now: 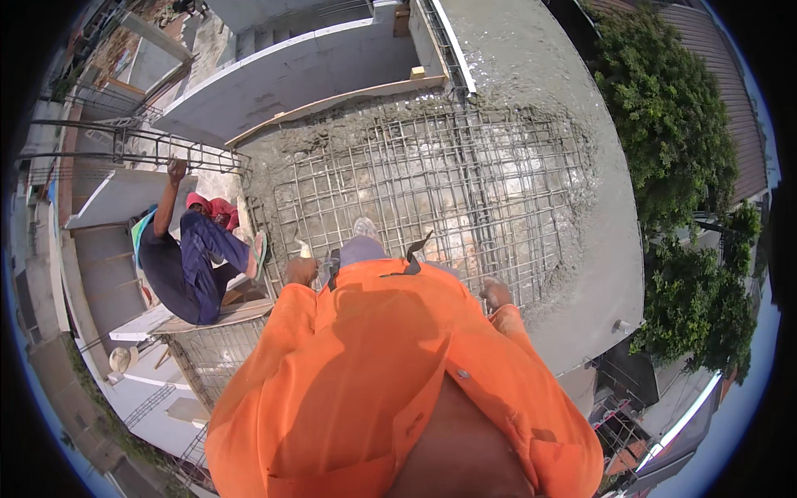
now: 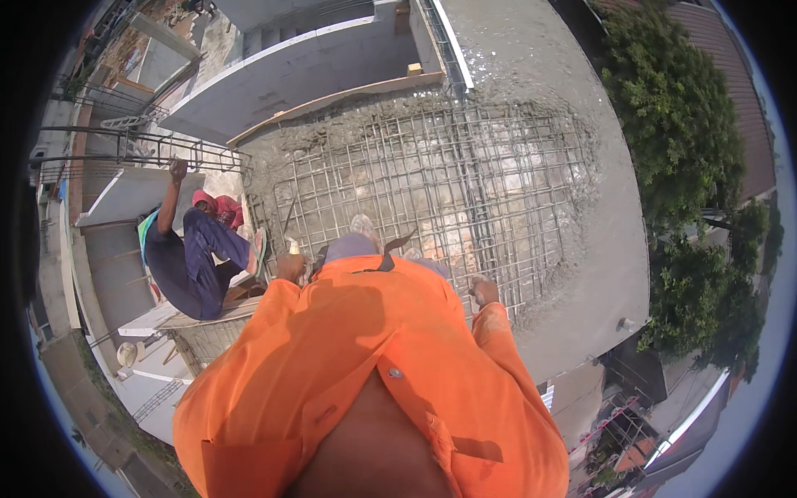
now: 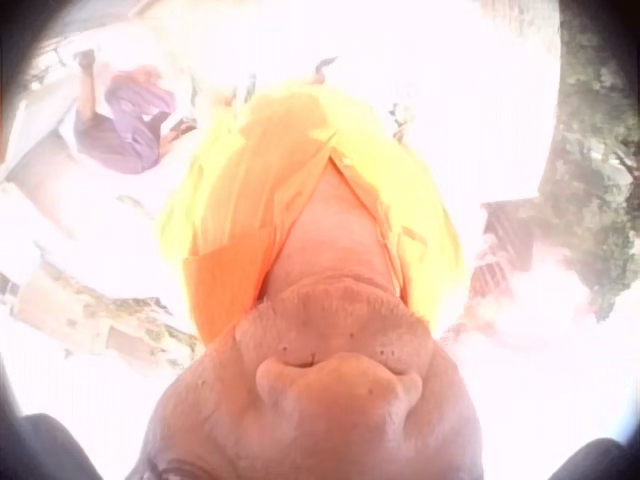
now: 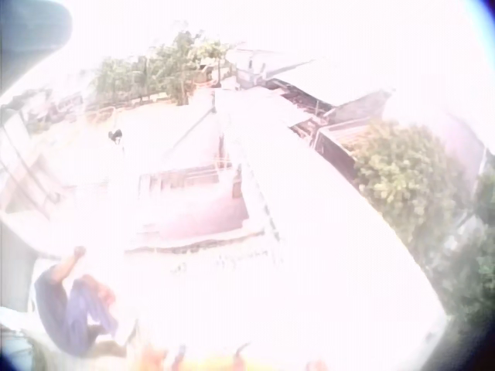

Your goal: The person spreads wet cement onto a rebar grid with a trowel, emptying a bucket of concrete onto the surface and smoothing it out to level the slab.

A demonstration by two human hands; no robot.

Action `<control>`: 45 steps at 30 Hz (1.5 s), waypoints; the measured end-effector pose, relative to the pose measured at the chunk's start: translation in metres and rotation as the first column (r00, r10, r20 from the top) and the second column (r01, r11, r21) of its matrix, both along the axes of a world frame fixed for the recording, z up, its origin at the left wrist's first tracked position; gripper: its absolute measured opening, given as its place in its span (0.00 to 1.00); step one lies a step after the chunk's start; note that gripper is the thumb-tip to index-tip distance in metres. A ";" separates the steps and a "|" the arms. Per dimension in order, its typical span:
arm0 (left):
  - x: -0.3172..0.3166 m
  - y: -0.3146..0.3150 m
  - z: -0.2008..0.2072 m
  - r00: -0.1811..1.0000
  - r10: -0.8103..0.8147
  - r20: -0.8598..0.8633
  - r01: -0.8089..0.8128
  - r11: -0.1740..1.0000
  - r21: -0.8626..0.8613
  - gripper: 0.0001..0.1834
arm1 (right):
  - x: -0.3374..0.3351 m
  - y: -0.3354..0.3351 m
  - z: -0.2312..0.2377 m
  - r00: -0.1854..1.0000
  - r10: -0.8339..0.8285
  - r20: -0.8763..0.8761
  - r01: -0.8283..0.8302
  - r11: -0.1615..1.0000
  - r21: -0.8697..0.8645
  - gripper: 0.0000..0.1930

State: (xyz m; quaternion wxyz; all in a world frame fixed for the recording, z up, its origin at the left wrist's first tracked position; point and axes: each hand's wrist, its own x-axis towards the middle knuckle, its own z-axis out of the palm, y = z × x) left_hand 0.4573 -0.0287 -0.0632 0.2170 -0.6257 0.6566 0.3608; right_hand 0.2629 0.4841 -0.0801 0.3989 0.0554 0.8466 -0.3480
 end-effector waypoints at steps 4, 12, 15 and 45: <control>-0.034 0.002 -0.006 0.986 0.099 -0.133 -0.086 0.991 0.103 0.13 | -0.016 0.009 0.014 0.993 0.007 0.117 -0.022 0.992 0.123 0.11; -0.014 -0.030 -0.004 0.849 0.456 -0.266 -0.394 0.883 0.256 0.10 | -0.096 -0.075 0.044 0.882 0.467 -0.065 -0.456 0.879 0.138 0.10; 0.009 -0.020 -0.003 0.702 0.558 -0.442 -0.429 0.827 0.364 0.13 | -0.131 -0.081 0.036 0.896 0.443 -0.039 -0.441 0.897 0.040 0.11; -0.148 0.052 0.127 0.715 0.400 -0.574 -0.667 0.638 -0.386 0.10 | -0.400 -0.157 0.000 0.871 0.355 0.340 -0.410 0.906 0.106 0.17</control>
